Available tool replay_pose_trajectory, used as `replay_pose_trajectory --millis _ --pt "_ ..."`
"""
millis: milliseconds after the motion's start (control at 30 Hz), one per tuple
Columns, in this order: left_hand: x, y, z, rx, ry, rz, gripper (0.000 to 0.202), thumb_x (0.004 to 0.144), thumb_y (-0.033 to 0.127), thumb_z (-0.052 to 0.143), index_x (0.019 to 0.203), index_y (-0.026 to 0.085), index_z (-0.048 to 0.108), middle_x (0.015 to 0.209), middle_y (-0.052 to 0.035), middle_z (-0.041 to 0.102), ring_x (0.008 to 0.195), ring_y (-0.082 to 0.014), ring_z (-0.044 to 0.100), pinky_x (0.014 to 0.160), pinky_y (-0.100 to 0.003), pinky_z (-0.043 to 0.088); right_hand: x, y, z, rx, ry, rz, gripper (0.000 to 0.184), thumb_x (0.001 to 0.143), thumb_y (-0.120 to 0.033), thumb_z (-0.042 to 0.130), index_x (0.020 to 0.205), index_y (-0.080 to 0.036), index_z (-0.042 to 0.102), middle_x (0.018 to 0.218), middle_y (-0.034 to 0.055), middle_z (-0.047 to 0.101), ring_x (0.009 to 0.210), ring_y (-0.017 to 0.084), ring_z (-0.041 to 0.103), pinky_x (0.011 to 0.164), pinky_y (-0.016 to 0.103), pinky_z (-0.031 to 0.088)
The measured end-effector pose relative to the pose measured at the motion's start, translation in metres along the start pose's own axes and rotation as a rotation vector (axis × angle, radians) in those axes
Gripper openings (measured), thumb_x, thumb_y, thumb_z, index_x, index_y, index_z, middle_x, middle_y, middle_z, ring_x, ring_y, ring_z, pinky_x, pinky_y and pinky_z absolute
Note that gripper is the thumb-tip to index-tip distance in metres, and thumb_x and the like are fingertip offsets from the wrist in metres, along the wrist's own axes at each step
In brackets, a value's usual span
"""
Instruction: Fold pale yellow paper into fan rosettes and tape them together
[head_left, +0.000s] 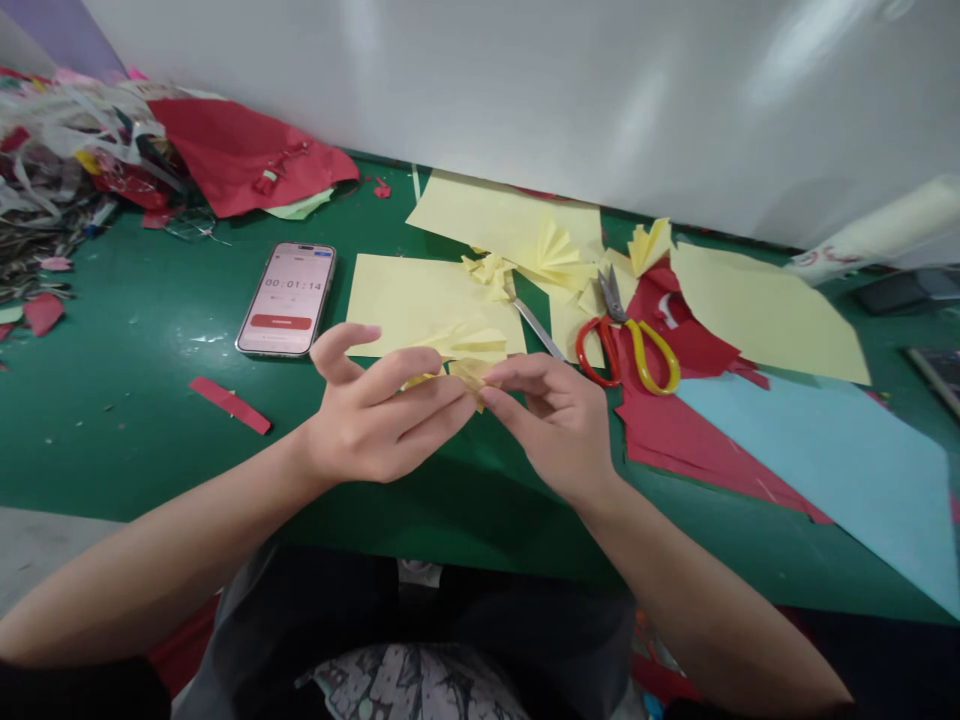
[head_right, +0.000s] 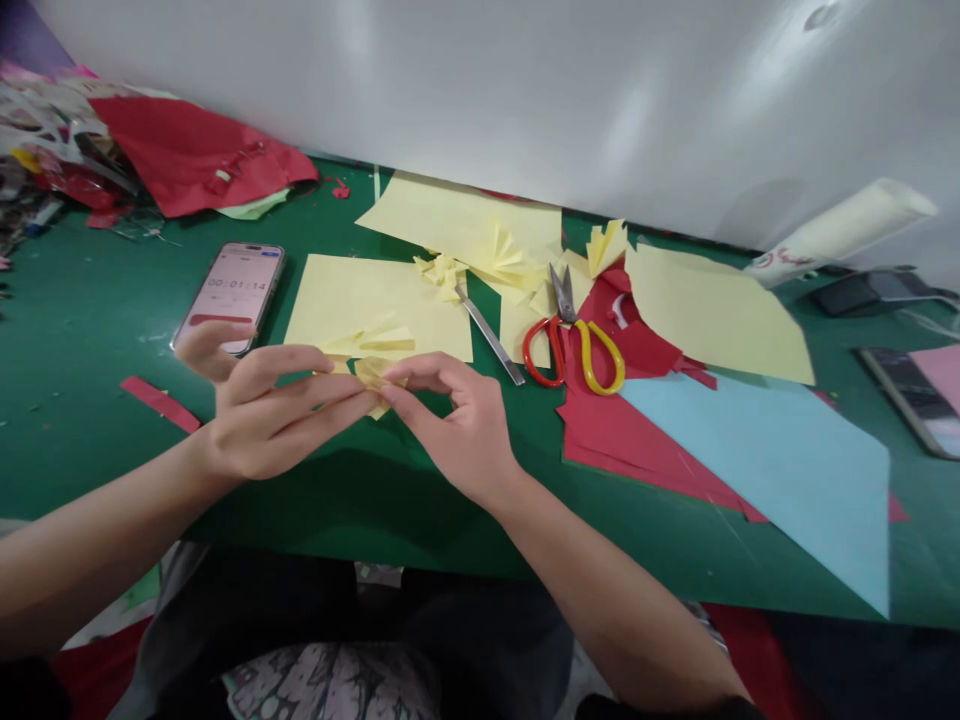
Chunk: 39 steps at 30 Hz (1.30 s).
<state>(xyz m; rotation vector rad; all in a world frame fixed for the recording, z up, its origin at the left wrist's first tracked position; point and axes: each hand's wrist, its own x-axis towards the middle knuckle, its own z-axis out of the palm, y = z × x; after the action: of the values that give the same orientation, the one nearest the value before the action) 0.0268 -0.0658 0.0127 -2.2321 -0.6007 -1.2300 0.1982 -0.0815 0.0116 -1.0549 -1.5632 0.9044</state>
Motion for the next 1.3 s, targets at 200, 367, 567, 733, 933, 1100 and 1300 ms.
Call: replay_pose_trajectory --millis 200,367,567,733,933,1100,1300 --pt "0.000 0.000 0.001 -0.009 0.020 0.000 0.012 0.070 0.014 0.066 0.069 0.023 0.060 0.066 0.0100 0.068 0.067 -0.0119 0.062 0.086 -0.041 0.031 -0.002 -0.001 0.004 -0.029 0.018 0.019 0.014 0.070 -0.020 0.064 0.084 -0.022 0.064 0.084 -0.0015 0.070 0.076 0.011 0.068 0.068 0.021 0.058" --pt "0.002 0.002 0.000 0.024 0.035 0.004 0.011 0.066 0.013 0.069 0.067 0.020 0.061 0.064 0.0113 0.067 0.066 -0.0109 0.061 0.084 -0.038 0.030 -0.004 -0.002 0.006 -0.002 -0.025 0.101 0.014 0.075 -0.023 0.060 0.087 -0.021 0.065 0.086 0.0005 0.071 0.077 0.014 0.068 0.068 0.024 0.059" --pt "-0.001 0.001 0.001 0.059 0.040 0.023 0.010 0.068 0.017 0.069 0.066 0.023 0.060 0.067 0.0120 0.068 0.066 -0.0115 0.060 0.073 -0.037 0.031 -0.004 0.000 0.007 0.075 -0.029 0.052 0.013 0.075 -0.019 0.058 0.087 -0.023 0.064 0.087 -0.0009 0.071 0.078 0.011 0.067 0.066 0.020 0.058" --pt "-0.001 0.000 0.001 0.046 0.058 0.007 0.010 0.072 0.015 0.065 0.066 0.021 0.060 0.067 0.0097 0.068 0.067 -0.0128 0.061 0.068 -0.036 0.034 -0.004 -0.002 0.006 0.109 -0.078 0.099 0.015 0.076 -0.023 0.058 0.091 -0.020 0.061 0.090 0.0029 0.069 0.079 0.012 0.067 0.067 0.022 0.057" --pt "0.001 0.000 -0.001 0.076 0.031 0.010 0.013 0.073 0.013 0.063 0.066 0.024 0.059 0.066 0.0121 0.068 0.065 -0.0120 0.060 0.068 -0.037 0.032 -0.002 0.005 0.004 0.061 0.063 -0.002 0.012 0.072 -0.018 0.062 0.084 -0.022 0.062 0.081 -0.0020 0.066 0.070 0.007 0.063 0.065 0.018 0.054" --pt "0.001 0.001 0.001 0.068 0.043 0.026 0.012 0.070 0.014 0.066 0.066 0.023 0.059 0.066 0.0123 0.067 0.065 -0.0115 0.060 0.070 -0.037 0.030 -0.001 0.008 0.003 0.086 0.067 0.009 0.012 0.072 -0.018 0.063 0.082 -0.024 0.063 0.077 -0.0045 0.067 0.069 0.006 0.064 0.064 0.016 0.055" --pt "0.003 0.002 0.000 0.049 0.028 0.043 0.011 0.067 0.016 0.069 0.063 0.022 0.060 0.063 0.0118 0.066 0.065 -0.0102 0.058 0.072 -0.036 0.028 -0.003 0.000 0.004 -0.087 0.018 0.001 0.013 0.071 -0.021 0.064 0.084 -0.021 0.065 0.086 -0.0006 0.069 0.076 0.010 0.067 0.068 0.020 0.057"
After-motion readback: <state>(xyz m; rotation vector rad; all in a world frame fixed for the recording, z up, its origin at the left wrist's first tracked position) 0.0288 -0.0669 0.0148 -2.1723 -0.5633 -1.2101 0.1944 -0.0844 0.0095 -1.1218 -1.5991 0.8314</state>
